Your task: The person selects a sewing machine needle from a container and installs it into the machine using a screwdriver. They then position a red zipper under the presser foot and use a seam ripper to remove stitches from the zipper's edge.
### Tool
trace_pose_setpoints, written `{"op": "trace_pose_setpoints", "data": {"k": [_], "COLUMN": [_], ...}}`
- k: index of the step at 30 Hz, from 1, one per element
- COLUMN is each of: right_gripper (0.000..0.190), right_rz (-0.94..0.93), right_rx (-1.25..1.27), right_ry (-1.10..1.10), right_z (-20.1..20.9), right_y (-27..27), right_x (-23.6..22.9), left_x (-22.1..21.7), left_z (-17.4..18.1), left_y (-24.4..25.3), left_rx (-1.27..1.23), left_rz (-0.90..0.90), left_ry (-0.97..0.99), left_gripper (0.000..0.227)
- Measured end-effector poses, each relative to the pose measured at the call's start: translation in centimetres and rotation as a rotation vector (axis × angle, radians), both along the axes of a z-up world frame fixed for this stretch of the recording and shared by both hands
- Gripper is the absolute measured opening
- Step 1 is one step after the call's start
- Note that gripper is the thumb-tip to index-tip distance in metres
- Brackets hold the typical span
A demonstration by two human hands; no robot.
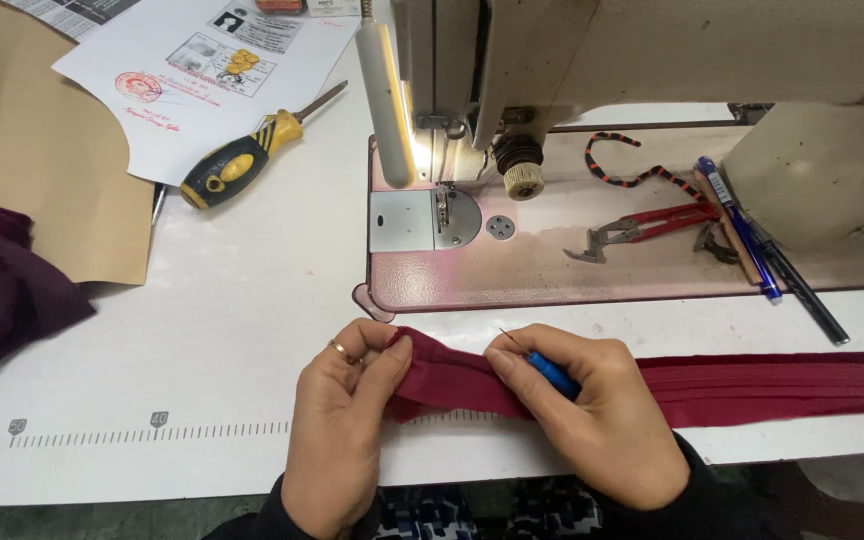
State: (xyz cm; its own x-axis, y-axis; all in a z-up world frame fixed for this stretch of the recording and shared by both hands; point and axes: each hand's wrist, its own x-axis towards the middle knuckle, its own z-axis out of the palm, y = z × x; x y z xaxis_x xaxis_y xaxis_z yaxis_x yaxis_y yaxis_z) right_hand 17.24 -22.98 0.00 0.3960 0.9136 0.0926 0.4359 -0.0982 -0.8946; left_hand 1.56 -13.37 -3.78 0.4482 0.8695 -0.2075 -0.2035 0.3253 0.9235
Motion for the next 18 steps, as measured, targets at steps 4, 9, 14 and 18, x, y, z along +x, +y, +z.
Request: {"op": "trace_pose_setpoints", "data": {"k": [4, 9, 14, 18], "right_gripper": [0.014, 0.022, 0.028, 0.030], "right_rz": [-0.041, -0.167, -0.098, -0.052], "right_rx": [-0.046, 0.053, 0.136, 0.122], "right_ry": [-0.007, -0.027, -0.070, -0.053], "right_z": [-0.4, 0.6, 1.4, 0.8], "right_y": [0.3, -0.8, -1.8, -1.5], "right_x": [0.6, -0.7, -1.9, -1.9], "left_x": [0.8, 1.9, 2.2, 2.2], "left_z": [-0.9, 0.0, 0.0, -0.3], "left_y": [-0.2, -0.4, -0.5, -0.6], "left_rx": [-0.166, -0.293, -0.303, -0.228], "left_rz": [0.006, 0.071, 0.104, 0.059], "left_ry": [-0.177, -0.185, -0.153, -0.271], "left_gripper": [0.005, 0.005, 0.007, 0.006]}}
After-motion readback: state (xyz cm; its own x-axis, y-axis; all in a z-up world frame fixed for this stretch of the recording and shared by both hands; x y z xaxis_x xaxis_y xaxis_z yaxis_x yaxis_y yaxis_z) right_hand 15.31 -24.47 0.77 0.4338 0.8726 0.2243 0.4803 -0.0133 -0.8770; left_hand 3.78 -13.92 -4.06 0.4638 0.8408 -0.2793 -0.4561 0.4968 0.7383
